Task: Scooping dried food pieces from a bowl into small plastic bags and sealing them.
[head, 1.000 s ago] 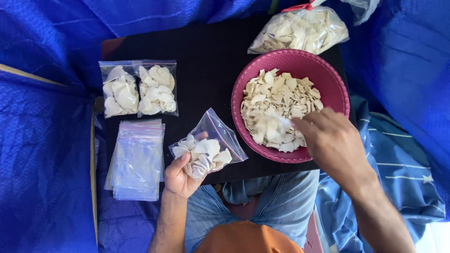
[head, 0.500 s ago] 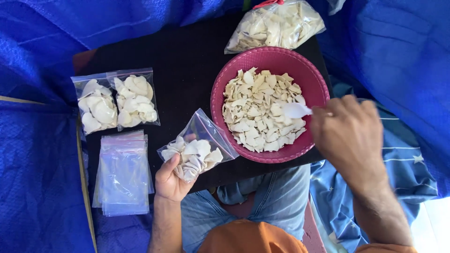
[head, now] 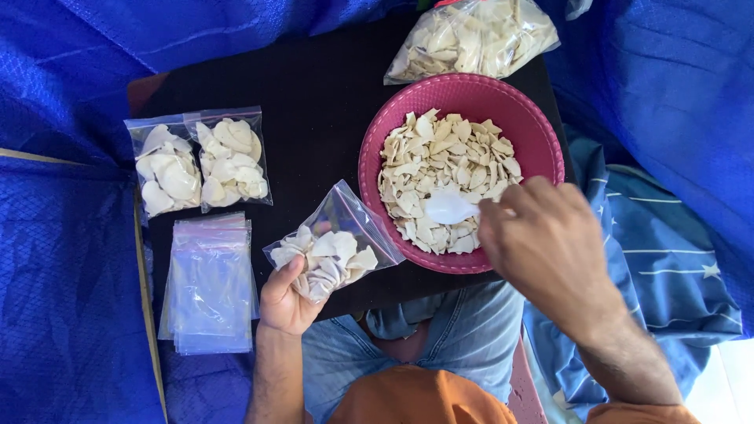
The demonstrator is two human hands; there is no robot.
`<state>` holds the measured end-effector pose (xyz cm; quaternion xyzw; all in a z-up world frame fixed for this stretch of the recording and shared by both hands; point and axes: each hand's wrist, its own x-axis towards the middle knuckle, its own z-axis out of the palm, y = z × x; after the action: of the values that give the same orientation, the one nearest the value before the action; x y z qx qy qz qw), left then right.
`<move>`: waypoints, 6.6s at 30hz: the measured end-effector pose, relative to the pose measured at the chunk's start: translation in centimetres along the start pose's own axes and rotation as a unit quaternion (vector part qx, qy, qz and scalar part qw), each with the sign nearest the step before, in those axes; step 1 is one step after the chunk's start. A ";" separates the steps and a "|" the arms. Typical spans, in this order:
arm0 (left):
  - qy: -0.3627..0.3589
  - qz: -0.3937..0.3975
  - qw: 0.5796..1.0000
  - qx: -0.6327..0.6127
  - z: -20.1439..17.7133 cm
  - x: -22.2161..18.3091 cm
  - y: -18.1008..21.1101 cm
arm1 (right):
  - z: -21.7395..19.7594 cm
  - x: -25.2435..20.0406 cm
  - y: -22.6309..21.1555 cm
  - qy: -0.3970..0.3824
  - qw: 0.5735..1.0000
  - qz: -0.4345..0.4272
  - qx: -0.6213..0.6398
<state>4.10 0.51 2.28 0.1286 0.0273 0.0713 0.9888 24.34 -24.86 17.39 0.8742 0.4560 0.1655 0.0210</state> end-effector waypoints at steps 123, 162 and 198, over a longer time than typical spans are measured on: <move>0.221 0.079 0.971 0.055 1.3 -2.2 -0.8 | 5.6 0.3 1.1 0.087 0.978 0.056 0.183; 0.051 -0.015 0.999 0.006 2.9 -2.3 -2.8 | -4.0 -0.8 -5.7 0.148 0.963 -0.049 0.219; 0.041 0.076 0.996 0.025 0.9 -1.7 -1.9 | 2.9 -2.1 2.7 0.064 0.996 0.056 -0.031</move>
<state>2.78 -1.82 2.68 0.1517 0.0595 0.1507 0.9751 26.27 -27.79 14.62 0.8846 0.4019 0.2364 0.0093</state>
